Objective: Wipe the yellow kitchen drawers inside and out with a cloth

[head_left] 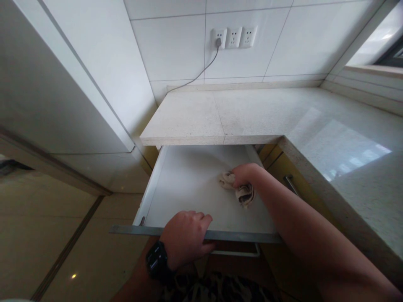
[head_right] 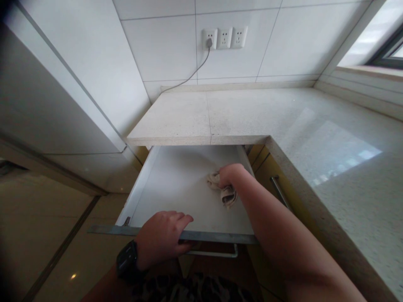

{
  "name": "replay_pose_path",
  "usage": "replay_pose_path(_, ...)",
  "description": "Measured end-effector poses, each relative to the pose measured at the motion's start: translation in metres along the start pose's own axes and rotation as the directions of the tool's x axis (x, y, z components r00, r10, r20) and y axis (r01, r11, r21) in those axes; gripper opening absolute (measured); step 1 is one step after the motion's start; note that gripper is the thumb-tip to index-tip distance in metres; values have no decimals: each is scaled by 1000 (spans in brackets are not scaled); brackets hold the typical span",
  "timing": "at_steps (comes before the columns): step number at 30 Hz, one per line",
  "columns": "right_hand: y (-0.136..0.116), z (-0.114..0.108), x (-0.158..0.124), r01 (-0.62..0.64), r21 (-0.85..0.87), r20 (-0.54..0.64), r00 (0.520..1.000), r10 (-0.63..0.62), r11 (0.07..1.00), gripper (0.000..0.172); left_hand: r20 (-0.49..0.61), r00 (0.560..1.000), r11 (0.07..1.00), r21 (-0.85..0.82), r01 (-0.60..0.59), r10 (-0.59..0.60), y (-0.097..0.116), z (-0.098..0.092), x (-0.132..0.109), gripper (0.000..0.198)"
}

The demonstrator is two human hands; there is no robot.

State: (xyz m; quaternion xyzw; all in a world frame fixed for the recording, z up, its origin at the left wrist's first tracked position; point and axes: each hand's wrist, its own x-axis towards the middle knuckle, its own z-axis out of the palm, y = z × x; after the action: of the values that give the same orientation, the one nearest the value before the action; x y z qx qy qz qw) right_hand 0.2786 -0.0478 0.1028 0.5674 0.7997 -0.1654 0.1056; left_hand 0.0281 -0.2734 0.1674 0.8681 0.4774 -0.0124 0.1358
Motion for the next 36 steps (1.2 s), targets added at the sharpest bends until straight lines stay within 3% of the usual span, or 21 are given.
replay_pose_path(3,-8,-12,-12,44,-39,318,948,-30,998,37,-7,1000,1000,6,-2,2,0,0,0,37)
replay_pose_path(5,-8,-20,-18,63,-26,380,924,-48,998,39,-11,1000,1000,7,0,0,0,0,0,36)
replay_pose_path(7,-2,-23,-20,51,-41,317,948,-36,998,51,-13,1000,1000,1,1,-1,-1,0,0,37)
replay_pose_path(9,7,-23,-19,20,-113,168,986,0,993,64,-15,1000,1000,-6,2,-2,-1,0,0,39)
replay_pose_path(12,15,-20,-16,-27,-220,-4,1000,27,975,65,-18,1000,1000,-8,10,-11,0,0,0,38)
replay_pose_path(16,-6,-16,-19,137,-247,66,990,-124,959,50,-23,1000,1000,-2,14,-14,0,0,-1,39)
replay_pose_path(20,-50,-15,-28,353,-193,183,930,-320,915,53,-20,1000,1000,6,8,-8,0,1,0,39)
replay_pose_path(23,-66,-17,-31,399,-186,212,909,-360,898,59,-19,1000,1000,12,7,-6,0,0,0,38)
replay_pose_path(25,-61,-17,-30,402,-182,201,908,-367,897,62,-19,1000,1000,19,8,-8,0,0,0,38)
replay_pose_path(28,-34,-14,-23,351,-182,126,935,-332,919,68,-17,1000,1000,20,9,-8,1,0,-1,39)
replay_pose_path(32,3,-5,-13,164,-194,-43,983,-176,967,95,-18,1000,1000,11,11,-11,1,-1,-1,38)
replay_pose_path(36,18,4,-6,6,-165,-92,995,-22,986,102,-23,1000,1000,6,13,-12,1,0,-1,38)
